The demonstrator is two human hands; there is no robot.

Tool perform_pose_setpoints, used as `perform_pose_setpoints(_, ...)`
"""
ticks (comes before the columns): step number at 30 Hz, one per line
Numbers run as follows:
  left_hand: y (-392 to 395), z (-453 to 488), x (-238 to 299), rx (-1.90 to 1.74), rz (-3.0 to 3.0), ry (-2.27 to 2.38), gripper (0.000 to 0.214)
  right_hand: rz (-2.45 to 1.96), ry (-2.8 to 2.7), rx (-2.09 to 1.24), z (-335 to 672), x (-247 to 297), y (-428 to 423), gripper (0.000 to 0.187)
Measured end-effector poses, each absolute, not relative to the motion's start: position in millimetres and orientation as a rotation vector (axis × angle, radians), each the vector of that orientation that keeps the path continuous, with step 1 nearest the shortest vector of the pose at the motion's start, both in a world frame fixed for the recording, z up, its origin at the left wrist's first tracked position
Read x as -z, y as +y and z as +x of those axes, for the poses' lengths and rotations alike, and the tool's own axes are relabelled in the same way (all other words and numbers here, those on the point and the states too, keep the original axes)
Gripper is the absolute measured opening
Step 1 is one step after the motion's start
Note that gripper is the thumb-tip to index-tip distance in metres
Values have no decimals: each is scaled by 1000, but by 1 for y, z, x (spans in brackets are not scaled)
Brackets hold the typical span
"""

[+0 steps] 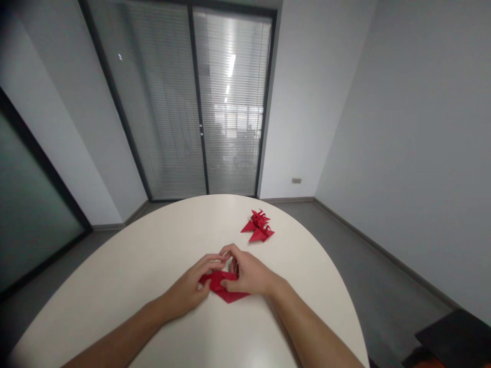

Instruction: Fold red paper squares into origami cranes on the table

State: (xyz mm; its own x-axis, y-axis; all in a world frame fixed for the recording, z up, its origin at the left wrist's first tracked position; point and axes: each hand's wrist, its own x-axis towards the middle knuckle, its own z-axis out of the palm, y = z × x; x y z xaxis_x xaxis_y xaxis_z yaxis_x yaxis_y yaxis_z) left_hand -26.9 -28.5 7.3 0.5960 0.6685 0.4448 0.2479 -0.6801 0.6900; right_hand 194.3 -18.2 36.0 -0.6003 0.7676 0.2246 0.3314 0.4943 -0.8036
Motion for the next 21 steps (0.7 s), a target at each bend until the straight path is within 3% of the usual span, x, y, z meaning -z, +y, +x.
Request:
perform_pose_setpoints(12,-29,-26,-5,-1030,2262,836,41,-935,-2127,-778,197,-30,-11,13)
perform_pose_setpoints(21,-20,-28,-9,-1229,2081,1181,16,-889,-2305,-516,190,-38,-15,24)
